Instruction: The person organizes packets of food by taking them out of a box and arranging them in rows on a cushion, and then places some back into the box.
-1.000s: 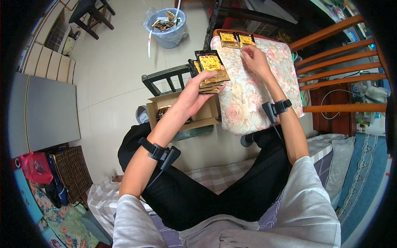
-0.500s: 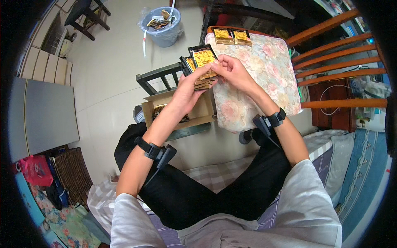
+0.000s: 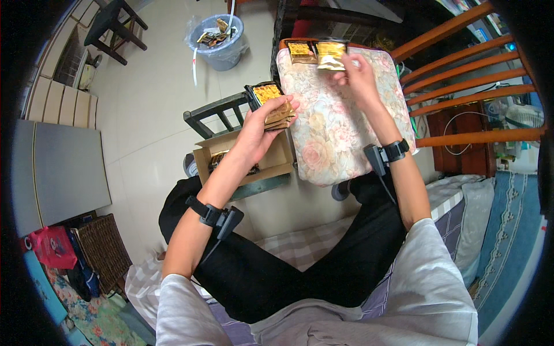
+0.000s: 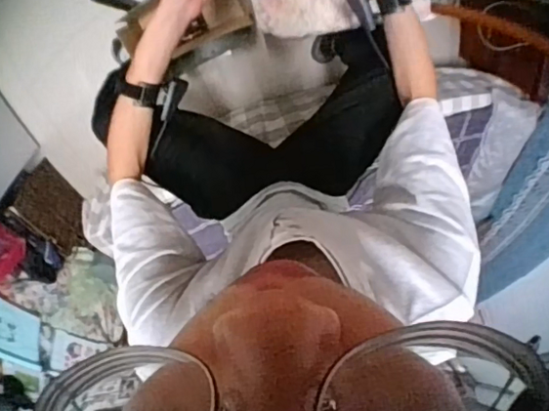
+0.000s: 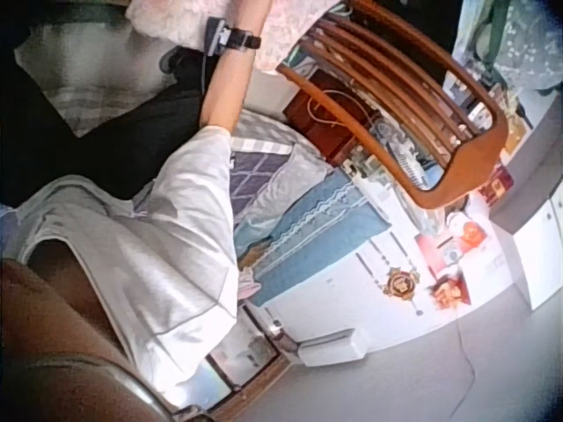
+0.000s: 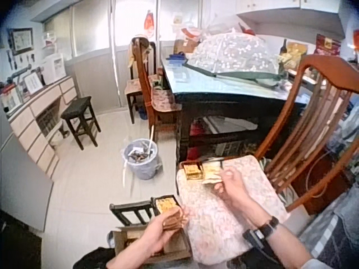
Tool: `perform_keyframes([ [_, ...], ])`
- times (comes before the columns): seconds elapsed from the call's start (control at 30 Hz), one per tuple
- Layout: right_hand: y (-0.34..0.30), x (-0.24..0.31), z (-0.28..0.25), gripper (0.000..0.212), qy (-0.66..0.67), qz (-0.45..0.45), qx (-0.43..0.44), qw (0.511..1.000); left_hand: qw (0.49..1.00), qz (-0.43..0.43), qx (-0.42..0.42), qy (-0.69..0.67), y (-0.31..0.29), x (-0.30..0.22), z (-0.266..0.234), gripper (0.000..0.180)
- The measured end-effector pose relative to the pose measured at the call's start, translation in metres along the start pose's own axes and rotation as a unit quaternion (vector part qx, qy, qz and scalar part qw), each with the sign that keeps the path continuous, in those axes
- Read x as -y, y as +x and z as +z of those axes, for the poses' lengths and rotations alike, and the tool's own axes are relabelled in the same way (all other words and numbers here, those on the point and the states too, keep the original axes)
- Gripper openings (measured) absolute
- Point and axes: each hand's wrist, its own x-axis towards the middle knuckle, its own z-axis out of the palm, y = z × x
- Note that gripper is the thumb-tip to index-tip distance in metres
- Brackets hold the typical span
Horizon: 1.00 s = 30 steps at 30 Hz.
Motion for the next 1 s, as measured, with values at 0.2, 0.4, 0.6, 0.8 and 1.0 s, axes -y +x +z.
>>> perform_keyframes([
  [0.2,0.026,-0.009,-0.047,0.025,-0.019,0.037,-0.128,0.991,0.999,-0.046,0.009,0.014,0.000,-0.002,-0.005,0.040],
  [0.4,0.049,-0.041,-0.080,0.048,-0.143,0.059,-0.169,0.973,1.000,-0.022,0.005,-0.016,0.002,0.001,-0.003,0.043],
  [0.6,0.057,-0.060,-0.079,0.049,-0.144,0.012,-0.126,0.981,0.999,-0.039,0.006,0.003,0.001,-0.001,-0.005,0.040],
  [0.8,0.049,-0.050,-0.056,0.035,-0.174,0.023,-0.147,0.974,1.000,-0.026,0.003,0.001,-0.004,-0.003,-0.007,0.040],
  [1.0,0.060,-0.067,-0.073,0.027,-0.210,-0.010,-0.120,0.970,0.999,-0.032,0.011,-0.012,-0.001,-0.002,0.002,0.038],
])
